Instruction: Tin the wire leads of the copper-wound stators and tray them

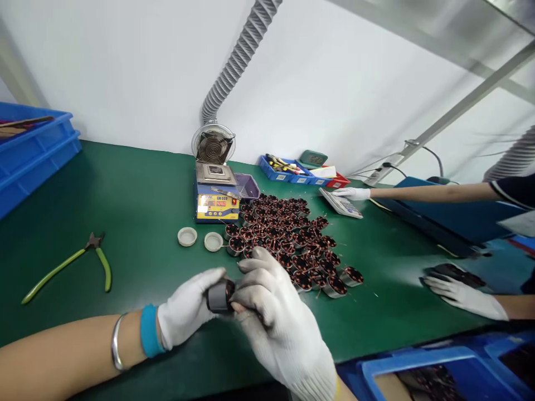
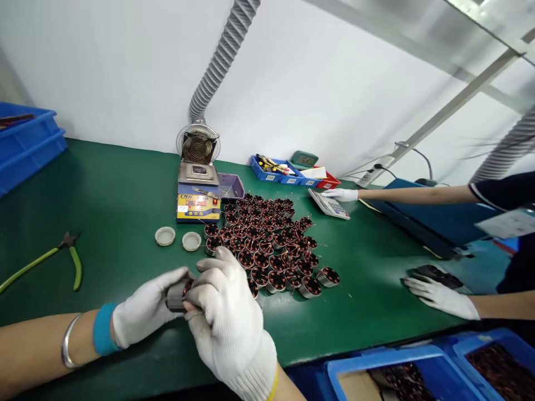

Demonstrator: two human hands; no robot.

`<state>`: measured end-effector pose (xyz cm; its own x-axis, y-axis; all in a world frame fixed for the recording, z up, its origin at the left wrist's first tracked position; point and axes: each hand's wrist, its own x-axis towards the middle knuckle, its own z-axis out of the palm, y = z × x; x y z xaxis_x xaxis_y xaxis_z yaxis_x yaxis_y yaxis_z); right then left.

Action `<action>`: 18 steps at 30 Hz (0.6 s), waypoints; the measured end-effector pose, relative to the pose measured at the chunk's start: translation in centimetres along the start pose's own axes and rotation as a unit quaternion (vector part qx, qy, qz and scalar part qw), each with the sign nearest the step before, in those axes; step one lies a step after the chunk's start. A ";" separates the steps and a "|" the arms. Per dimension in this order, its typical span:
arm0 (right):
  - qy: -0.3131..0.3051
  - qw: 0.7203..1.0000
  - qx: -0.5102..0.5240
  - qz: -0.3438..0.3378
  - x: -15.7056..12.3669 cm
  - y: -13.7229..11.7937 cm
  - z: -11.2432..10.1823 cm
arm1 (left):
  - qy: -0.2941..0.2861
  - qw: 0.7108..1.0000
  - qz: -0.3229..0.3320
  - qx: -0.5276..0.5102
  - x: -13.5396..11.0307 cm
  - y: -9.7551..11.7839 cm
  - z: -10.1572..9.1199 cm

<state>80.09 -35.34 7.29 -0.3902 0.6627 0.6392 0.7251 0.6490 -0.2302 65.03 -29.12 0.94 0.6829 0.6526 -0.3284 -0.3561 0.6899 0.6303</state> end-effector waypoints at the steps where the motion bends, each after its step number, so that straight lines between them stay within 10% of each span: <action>1: -0.004 1.000 -0.018 -0.006 0.3 -0.2 -0.4 | 0.025 0.998 0.033 -0.045 0.3 0.4 -0.1; 5: -0.038 0.999 -0.009 -0.022 1.2 -1.2 -1.2 | 0.041 0.996 0.009 -0.083 1.4 1.2 -0.9; 10: -0.079 0.996 -0.032 -0.039 0.6 -0.9 -1.1 | -0.207 0.936 -0.256 0.128 0.7 0.4 -0.8; 16: -0.079 0.994 -0.067 -0.037 1.6 -0.7 -1.5 | -0.029 0.992 0.071 -0.104 0.7 2.6 -0.6; 18: -0.078 0.994 -0.056 -0.044 2.2 -0.9 -1.4 | 0.019 0.992 0.070 -0.107 1.3 2.7 -1.0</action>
<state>79.36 -35.02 9.98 -0.5326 0.6604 0.5294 0.7391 0.6676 -0.0892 64.34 -26.07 1.48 0.5950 0.7545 -0.2770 -0.5749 0.6403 0.5094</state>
